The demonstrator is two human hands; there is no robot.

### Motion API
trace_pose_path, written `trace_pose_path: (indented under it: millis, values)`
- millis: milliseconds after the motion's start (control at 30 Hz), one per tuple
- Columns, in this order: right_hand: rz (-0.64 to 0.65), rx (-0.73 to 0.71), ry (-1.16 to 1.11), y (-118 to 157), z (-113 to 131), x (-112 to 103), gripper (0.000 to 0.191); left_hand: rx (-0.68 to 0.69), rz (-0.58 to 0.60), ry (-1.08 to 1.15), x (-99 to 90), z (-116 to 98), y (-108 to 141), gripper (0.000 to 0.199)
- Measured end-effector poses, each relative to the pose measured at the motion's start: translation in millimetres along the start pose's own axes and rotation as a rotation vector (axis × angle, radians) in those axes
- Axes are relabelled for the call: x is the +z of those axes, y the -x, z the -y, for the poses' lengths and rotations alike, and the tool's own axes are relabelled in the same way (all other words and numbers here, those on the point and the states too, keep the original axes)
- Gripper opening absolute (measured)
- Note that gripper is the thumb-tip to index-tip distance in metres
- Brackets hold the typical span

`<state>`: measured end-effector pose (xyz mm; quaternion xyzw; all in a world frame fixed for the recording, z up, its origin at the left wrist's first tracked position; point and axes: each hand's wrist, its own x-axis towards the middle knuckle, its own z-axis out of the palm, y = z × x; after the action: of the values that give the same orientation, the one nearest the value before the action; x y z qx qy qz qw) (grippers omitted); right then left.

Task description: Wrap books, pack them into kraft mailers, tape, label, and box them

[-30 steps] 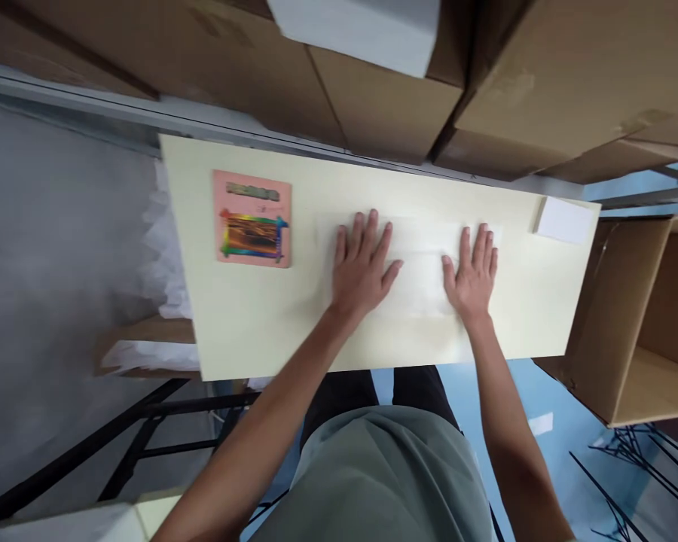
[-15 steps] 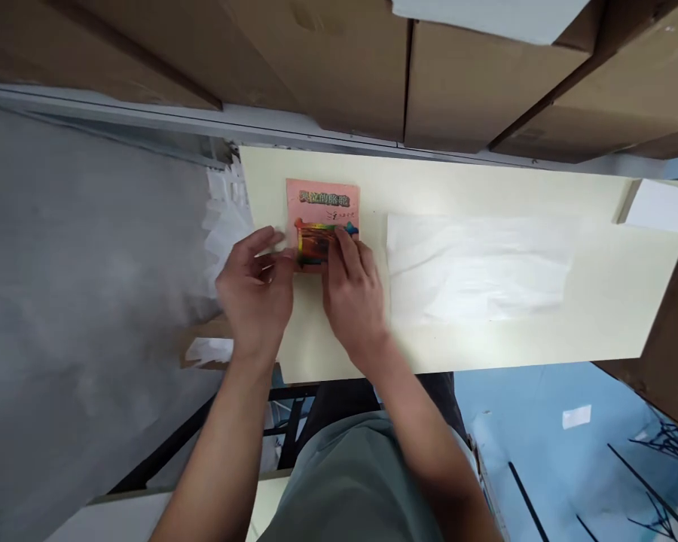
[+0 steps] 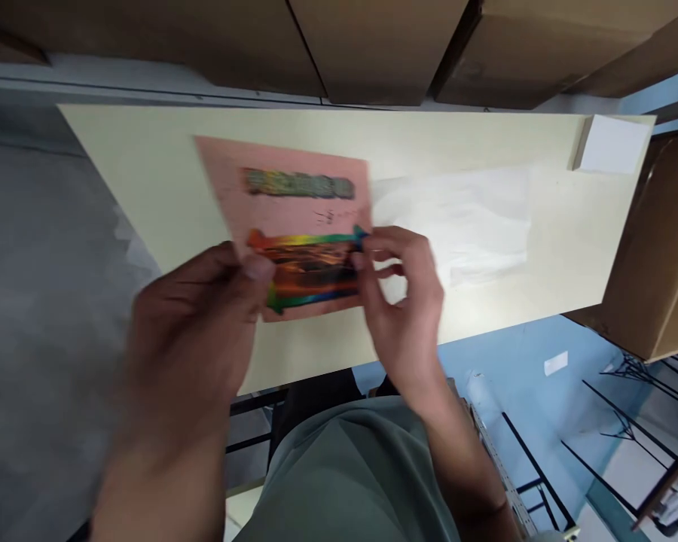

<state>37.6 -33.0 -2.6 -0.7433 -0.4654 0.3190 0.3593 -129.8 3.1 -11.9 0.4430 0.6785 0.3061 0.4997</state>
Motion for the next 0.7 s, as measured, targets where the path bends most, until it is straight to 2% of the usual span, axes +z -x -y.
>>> trace_pose_path:
  millis: [100,133,200,267,433,700]
  values:
    - [0.003,0.107,-0.04,-7,-24,-41,0.009,-0.052,0.113,0.088,38.8,6,12,0.041]
    - [0.024,0.139,-0.042,-10,-33,-49,0.009,-0.052,0.109,0.089,50.7,10,16,0.038]
    - [0.068,0.182,-0.024,-17,-51,-55,0.011,-0.033,0.049,0.03,70.2,20,22,0.03]
    - [0.116,0.187,0.015,-23,-66,-52,0.014,-0.013,-0.034,-0.067,83.4,31,27,0.023]
    - [0.185,0.081,0.113,-31,-90,-35,0.014,-0.023,-0.19,-0.181,98.0,50,30,0.017]
    - [0.2,-0.05,0.196,-32,-98,-30,0.026,-0.045,-0.24,-0.174,104.7,45,30,0.012]
